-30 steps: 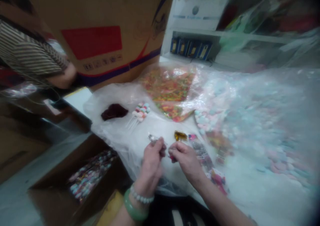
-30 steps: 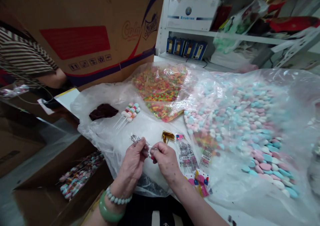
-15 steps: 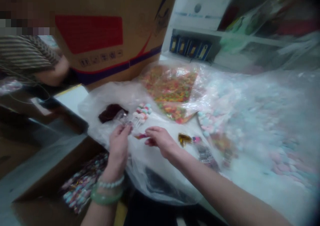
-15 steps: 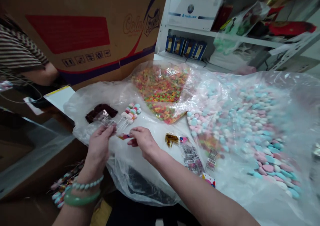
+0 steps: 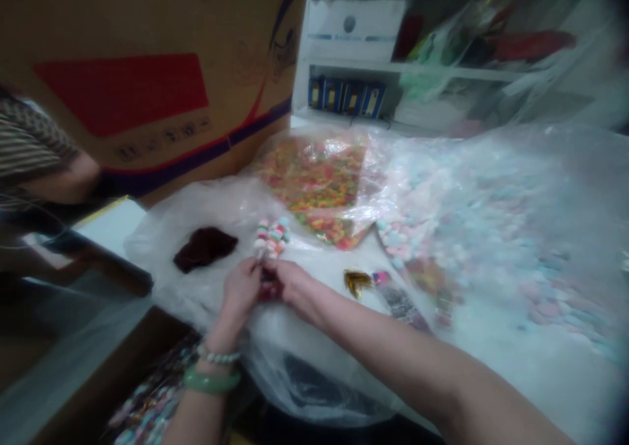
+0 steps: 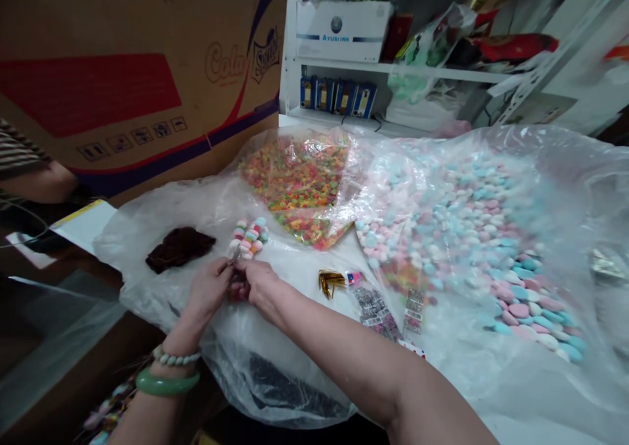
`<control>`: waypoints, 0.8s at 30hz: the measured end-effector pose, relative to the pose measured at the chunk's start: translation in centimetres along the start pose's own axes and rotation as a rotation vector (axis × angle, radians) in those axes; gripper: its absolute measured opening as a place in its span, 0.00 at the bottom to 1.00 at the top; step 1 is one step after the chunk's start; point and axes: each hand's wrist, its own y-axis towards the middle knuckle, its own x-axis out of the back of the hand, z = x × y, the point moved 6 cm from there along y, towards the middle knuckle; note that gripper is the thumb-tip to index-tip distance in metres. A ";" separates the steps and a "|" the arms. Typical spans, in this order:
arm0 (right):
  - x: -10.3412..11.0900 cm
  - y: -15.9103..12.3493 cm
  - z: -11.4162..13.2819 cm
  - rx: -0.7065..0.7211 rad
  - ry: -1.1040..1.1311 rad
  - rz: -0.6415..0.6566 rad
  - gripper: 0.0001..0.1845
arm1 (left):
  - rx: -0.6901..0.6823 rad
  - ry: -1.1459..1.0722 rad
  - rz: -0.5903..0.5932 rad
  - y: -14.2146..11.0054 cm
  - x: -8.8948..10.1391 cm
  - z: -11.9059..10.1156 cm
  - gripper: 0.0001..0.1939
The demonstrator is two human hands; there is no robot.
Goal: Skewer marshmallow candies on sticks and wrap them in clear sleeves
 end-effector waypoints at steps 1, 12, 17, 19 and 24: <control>0.4 -0.5 -0.3 -0.050 0.002 -0.033 0.08 | -0.003 0.006 0.015 -0.5 -0.3 -0.2 0.10; 7.5 -10.7 0.7 -0.131 -0.360 -0.134 0.07 | 0.094 -0.209 0.195 -9.0 -5.9 -0.6 0.12; 10.8 -10.9 0.9 0.009 -0.821 -0.251 0.08 | 0.146 -0.357 0.242 -10.6 -7.5 0.5 0.13; 10.7 -11.3 1.2 0.143 -0.903 -0.278 0.07 | 0.146 -0.365 0.225 -10.5 -7.1 0.9 0.13; 8.7 -13.3 2.5 0.375 -1.155 -0.343 0.11 | 0.080 -0.342 0.087 -10.4 -5.4 1.0 0.10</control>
